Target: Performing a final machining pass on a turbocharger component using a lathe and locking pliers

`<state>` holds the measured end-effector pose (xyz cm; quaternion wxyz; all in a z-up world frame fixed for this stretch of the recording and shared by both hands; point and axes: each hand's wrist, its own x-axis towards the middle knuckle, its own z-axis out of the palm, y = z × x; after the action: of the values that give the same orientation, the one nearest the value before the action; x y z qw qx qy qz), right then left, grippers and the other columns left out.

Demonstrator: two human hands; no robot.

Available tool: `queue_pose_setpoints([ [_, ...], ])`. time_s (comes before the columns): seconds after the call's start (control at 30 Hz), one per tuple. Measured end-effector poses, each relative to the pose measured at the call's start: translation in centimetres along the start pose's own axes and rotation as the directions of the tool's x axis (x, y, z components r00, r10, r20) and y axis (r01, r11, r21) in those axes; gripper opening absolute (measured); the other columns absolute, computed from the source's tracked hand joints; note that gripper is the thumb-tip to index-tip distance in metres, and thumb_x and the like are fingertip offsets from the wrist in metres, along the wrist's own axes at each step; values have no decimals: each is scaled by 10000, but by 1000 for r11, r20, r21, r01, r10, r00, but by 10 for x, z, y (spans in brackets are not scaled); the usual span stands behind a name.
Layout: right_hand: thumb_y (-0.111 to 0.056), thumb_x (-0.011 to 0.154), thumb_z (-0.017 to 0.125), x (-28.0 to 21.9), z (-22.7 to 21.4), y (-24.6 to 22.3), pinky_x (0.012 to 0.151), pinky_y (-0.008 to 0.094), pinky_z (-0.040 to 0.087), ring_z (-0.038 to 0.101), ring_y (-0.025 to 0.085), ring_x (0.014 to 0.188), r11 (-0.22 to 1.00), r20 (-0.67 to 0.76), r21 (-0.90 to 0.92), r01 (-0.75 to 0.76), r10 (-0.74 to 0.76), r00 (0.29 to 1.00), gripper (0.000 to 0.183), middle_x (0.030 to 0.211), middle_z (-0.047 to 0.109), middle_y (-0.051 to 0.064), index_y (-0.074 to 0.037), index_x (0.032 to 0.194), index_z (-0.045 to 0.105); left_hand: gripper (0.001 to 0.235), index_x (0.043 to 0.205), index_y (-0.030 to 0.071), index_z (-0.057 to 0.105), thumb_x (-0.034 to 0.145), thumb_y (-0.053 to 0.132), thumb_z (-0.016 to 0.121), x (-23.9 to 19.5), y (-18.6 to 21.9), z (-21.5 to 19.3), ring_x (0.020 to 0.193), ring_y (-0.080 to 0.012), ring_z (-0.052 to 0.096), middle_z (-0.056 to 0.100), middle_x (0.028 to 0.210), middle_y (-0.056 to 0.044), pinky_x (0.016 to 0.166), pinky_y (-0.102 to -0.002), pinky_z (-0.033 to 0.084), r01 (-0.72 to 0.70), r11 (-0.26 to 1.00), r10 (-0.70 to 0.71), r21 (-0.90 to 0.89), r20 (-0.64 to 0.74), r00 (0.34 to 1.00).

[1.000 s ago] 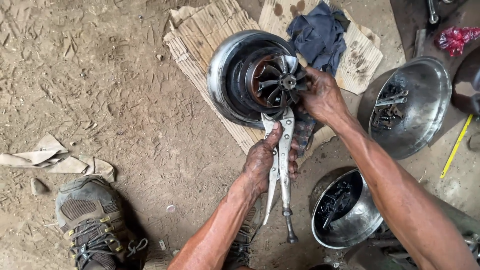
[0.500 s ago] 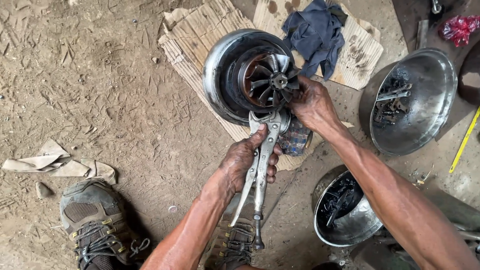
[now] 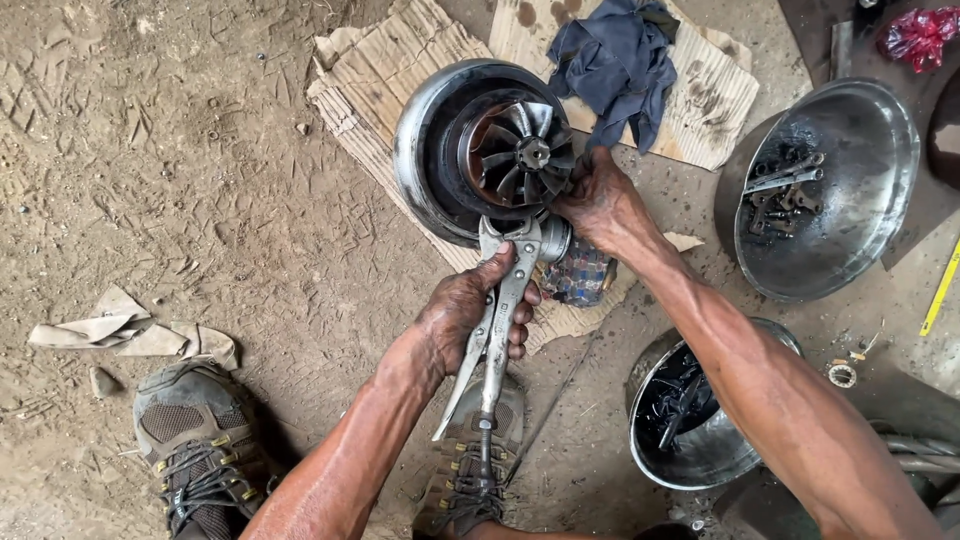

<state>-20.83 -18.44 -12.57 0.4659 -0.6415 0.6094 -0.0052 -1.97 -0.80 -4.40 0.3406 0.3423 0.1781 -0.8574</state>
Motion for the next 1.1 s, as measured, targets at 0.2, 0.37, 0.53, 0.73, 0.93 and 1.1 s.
queue_pose_setpoints([
  [0.2,-107,767,862,-27,-20,-48,547,336,600,698,238,604,996,90,63,-57,52,995,555,815,701,156,-57,1211,532,615,876,39,672,991,634,565,-1,1,1,478,-214,660,585,590,-71,516,-404,648,15,1000,-14,25,-22,1000],
  [0.37,-15,734,874,-23,-32,-73,586,430,642,724,337,725,990,198,128,-64,38,979,760,996,685,283,-18,1373,462,613,877,41,668,990,636,573,0,0,-1,475,-214,653,583,593,-71,510,-396,640,22,1000,-22,9,-18,1000],
  [0.53,-261,625,961,-19,-41,-131,1082,595,474,595,474,1252,973,342,-205,102,-26,939,1006,1267,662,295,-44,1468,456,642,878,11,668,991,638,588,0,2,-4,466,-239,650,579,587,-105,484,-409,623,-7,1000,7,-26,-6,1000],
  [0.73,-173,656,921,-21,-36,-127,1117,625,431,546,543,1279,962,368,-256,92,9,930,977,1314,604,348,-28,1467,395,629,856,15,669,1015,616,576,-4,7,-3,442,-251,657,599,566,-111,466,-424,622,77,995,-77,-60,-1,997],
  [0.93,-142,636,916,-29,-43,-132,1117,649,411,528,554,1291,963,326,-261,61,28,945,1001,1354,585,312,-99,1477,375,613,851,7,669,1015,593,595,-8,9,-4,421,-245,646,594,553,-113,459,-410,623,71,996,-73,-57,-29,997],
  [1.1,-56,714,841,-21,-39,-153,1126,637,414,495,574,1319,969,360,-232,84,6,933,955,1379,549,366,-68,1527,340,614,838,3,663,1026,583,594,-4,11,-6,423,-256,654,596,551,-119,457,-423,624,42,999,-43,-22,-25,999],
])
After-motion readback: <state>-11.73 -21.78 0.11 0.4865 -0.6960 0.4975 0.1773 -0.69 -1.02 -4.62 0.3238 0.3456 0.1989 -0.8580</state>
